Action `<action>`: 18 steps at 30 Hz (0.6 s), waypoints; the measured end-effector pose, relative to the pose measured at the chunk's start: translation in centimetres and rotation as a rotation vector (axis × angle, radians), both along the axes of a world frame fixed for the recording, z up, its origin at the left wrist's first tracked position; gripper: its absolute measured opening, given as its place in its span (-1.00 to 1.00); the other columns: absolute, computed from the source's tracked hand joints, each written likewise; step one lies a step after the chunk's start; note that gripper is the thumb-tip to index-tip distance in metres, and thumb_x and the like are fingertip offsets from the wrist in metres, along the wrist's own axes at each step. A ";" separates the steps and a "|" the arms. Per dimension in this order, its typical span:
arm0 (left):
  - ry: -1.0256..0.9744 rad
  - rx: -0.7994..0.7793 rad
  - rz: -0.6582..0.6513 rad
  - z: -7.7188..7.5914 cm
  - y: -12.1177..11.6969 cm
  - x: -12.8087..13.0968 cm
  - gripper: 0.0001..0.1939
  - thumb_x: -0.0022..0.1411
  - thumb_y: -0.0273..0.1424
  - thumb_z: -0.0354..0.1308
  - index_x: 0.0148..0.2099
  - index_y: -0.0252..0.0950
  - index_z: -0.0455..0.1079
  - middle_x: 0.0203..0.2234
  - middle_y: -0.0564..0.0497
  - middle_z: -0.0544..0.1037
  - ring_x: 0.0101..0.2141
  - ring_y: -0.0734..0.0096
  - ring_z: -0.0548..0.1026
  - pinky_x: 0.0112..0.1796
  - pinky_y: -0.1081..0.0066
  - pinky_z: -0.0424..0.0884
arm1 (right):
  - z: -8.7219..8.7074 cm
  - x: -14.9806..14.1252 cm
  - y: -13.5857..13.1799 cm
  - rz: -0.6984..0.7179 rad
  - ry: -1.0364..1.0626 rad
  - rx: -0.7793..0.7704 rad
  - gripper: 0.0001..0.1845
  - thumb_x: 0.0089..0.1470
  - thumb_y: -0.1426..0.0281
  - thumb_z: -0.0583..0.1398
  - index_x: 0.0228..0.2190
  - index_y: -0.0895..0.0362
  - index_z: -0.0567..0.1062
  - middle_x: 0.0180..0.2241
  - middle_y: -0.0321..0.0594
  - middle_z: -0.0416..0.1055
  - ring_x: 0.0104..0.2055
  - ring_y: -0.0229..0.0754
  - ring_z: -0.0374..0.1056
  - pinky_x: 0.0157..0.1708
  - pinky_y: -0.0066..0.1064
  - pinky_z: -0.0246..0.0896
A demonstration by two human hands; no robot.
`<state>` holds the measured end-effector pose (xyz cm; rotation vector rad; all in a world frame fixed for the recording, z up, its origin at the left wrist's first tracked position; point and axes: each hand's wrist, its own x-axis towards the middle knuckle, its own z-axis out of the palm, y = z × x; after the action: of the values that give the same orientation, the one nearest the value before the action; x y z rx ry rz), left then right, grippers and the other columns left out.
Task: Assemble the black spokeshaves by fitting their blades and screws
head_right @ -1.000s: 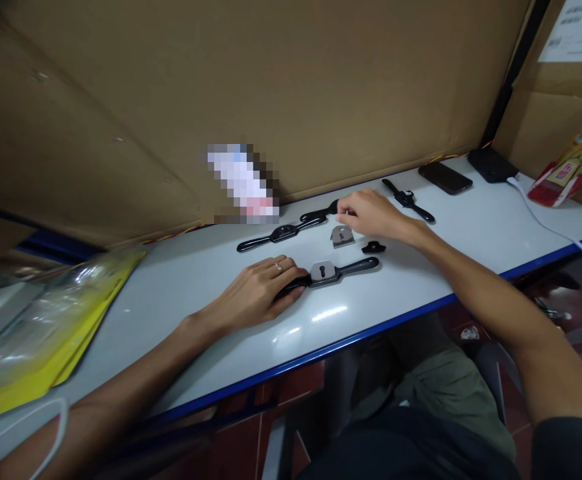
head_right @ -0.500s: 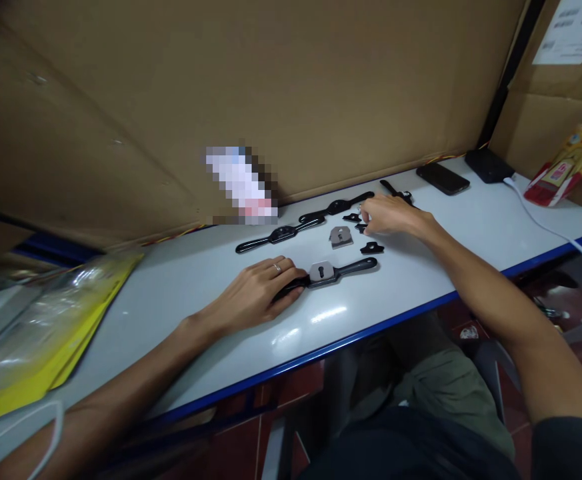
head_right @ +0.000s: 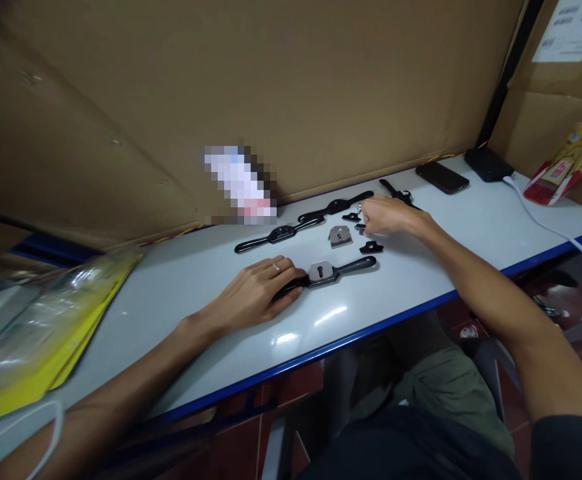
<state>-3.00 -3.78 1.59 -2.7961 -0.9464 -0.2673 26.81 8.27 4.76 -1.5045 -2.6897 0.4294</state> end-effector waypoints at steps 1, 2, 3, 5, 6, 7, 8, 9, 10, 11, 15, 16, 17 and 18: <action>0.004 0.003 -0.001 0.0 0.0 0.0 -0.74 0.51 -0.35 -0.09 -0.01 -0.32 0.40 -0.26 -0.09 0.51 -0.26 0.22 0.49 -0.23 0.21 0.49 | 0.1 0.0 -0.1 -0.002 -0.002 -0.001 -0.91 -0.01 0.41 0.32 -0.42 0.11 0.50 -0.39 -0.15 0.44 -0.37 -0.15 0.28 -0.42 -0.31 0.03; 0.009 0.003 0.000 0.0 0.0 0.0 -0.74 0.52 -0.35 -0.09 -0.01 -0.32 0.39 -0.26 -0.09 0.51 -0.25 0.22 0.49 -0.23 0.22 0.49 | 0.1 -0.1 -0.1 -0.006 -0.002 0.001 -0.90 -0.01 0.40 0.32 -0.40 0.10 0.49 -0.38 -0.16 0.43 -0.36 -0.15 0.27 -0.42 -0.32 0.02; 0.012 0.001 0.001 0.0 0.0 0.0 -0.74 0.52 -0.34 -0.09 -0.01 -0.32 0.39 -0.25 -0.09 0.51 -0.25 0.22 0.49 -0.23 0.22 0.49 | 0.1 -0.1 -0.2 -0.012 -0.001 0.004 -0.87 -0.02 0.40 0.32 -0.38 0.10 0.48 -0.37 -0.16 0.43 -0.36 -0.14 0.27 -0.42 -0.32 0.00; 0.017 -0.002 0.002 0.0 0.0 0.0 -0.74 0.52 -0.34 -0.08 0.00 -0.32 0.39 -0.25 -0.08 0.51 -0.25 0.22 0.49 -0.23 0.22 0.49 | 0.0 -0.2 -0.2 -0.020 0.008 0.014 -0.80 -0.06 0.42 0.32 -0.32 0.09 0.46 -0.35 -0.16 0.42 -0.35 -0.13 0.26 -0.43 -0.32 -0.02; 0.015 -0.002 0.003 0.0 0.0 0.0 -0.74 0.52 -0.34 -0.09 0.00 -0.32 0.39 -0.25 -0.09 0.50 -0.25 0.22 0.49 -0.22 0.22 0.49 | 0.0 -0.2 -0.2 -0.021 0.015 0.021 -0.77 -0.07 0.43 0.32 -0.30 0.08 0.45 -0.33 -0.15 0.41 -0.35 -0.13 0.25 -0.43 -0.32 -0.04; 0.014 -0.002 0.003 0.0 0.0 0.0 -0.74 0.52 -0.34 -0.09 0.00 -0.32 0.39 -0.25 -0.09 0.50 -0.25 0.22 0.49 -0.22 0.22 0.49 | -0.1 -0.2 -0.2 -0.018 0.019 0.028 -0.77 -0.08 0.45 0.31 -0.30 0.08 0.45 -0.33 -0.15 0.41 -0.35 -0.13 0.25 -0.43 -0.31 -0.05; 0.011 -0.002 0.002 0.0 0.0 -0.1 -0.74 0.52 -0.34 -0.09 0.00 -0.32 0.39 -0.25 -0.09 0.50 -0.25 0.22 0.49 -0.23 0.22 0.49 | -0.2 -0.2 -0.2 -0.007 0.021 0.037 -0.80 -0.08 0.46 0.28 -0.33 0.08 0.44 -0.34 -0.15 0.41 -0.36 -0.13 0.24 -0.43 -0.30 -0.06; 0.009 -0.002 0.001 -0.1 0.0 -0.1 -0.74 0.52 -0.34 -0.09 0.00 -0.32 0.39 -0.25 -0.09 0.50 -0.25 0.22 0.49 -0.23 0.22 0.49 | -0.3 -0.2 -0.2 0.009 0.017 0.047 -0.85 -0.06 0.48 0.25 -0.37 0.08 0.44 -0.36 -0.15 0.40 -0.37 -0.14 0.24 -0.43 -0.30 -0.07; 0.007 -0.001 0.000 -0.1 0.0 -0.1 -0.74 0.52 -0.34 -0.09 0.00 -0.32 0.39 -0.25 -0.09 0.50 -0.25 0.22 0.49 -0.23 0.22 0.49 | -0.4 -0.2 -0.2 0.024 0.014 0.058 -0.89 -0.05 0.50 0.23 -0.40 0.08 0.43 -0.38 -0.15 0.40 -0.38 -0.14 0.23 -0.43 -0.29 -0.07; 0.005 0.000 0.000 -0.1 0.0 -0.1 -0.74 0.52 -0.34 -0.09 0.00 -0.32 0.39 -0.25 -0.09 0.50 -0.25 0.22 0.49 -0.23 0.22 0.49 | -0.4 -0.2 -0.2 0.037 0.011 0.070 -0.91 -0.04 0.51 0.20 -0.44 0.09 0.42 -0.39 -0.15 0.40 -0.39 -0.14 0.23 -0.43 -0.28 -0.08; 0.010 0.000 -0.001 -0.1 0.0 -0.1 -0.74 0.52 -0.35 -0.09 0.00 -0.32 0.39 -0.25 -0.09 0.51 -0.25 0.23 0.49 -0.22 0.21 0.49 | -0.6 0.0 -0.2 0.049 0.022 0.085 -0.90 -0.03 0.52 0.17 -0.47 0.08 0.40 -0.39 -0.15 0.42 -0.39 -0.15 0.23 -0.42 -0.28 -0.08; 0.013 -0.001 0.000 0.0 0.0 0.0 -0.74 0.52 -0.35 -0.09 0.00 -0.32 0.39 -0.25 -0.09 0.51 -0.25 0.22 0.49 -0.22 0.21 0.49 | -0.6 0.0 -0.2 0.047 0.026 0.083 -0.90 -0.04 0.52 0.18 -0.48 0.08 0.40 -0.39 -0.15 0.42 -0.39 -0.15 0.24 -0.42 -0.28 -0.08; 0.014 -0.003 0.002 0.0 0.0 0.0 -0.74 0.51 -0.35 -0.09 0.00 -0.32 0.39 -0.25 -0.10 0.51 -0.25 0.22 0.49 -0.22 0.20 0.49 | -0.6 0.0 -0.2 0.046 0.029 0.080 -0.90 -0.04 0.52 0.18 -0.49 0.08 0.40 -0.39 -0.15 0.43 -0.39 -0.15 0.24 -0.43 -0.28 -0.08; 0.014 -0.006 0.003 0.0 0.0 0.0 -0.74 0.51 -0.35 -0.09 0.00 -0.32 0.40 -0.25 -0.10 0.51 -0.25 0.22 0.49 -0.22 0.20 0.49 | -0.5 0.0 -0.2 0.044 0.030 0.076 -0.89 -0.04 0.52 0.18 -0.50 0.08 0.39 -0.40 -0.16 0.43 -0.40 -0.15 0.24 -0.44 -0.28 -0.09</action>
<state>-2.99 -3.80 1.64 -2.7979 -0.9499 -0.2452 26.80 8.05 4.24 -1.4102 -2.6884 0.3436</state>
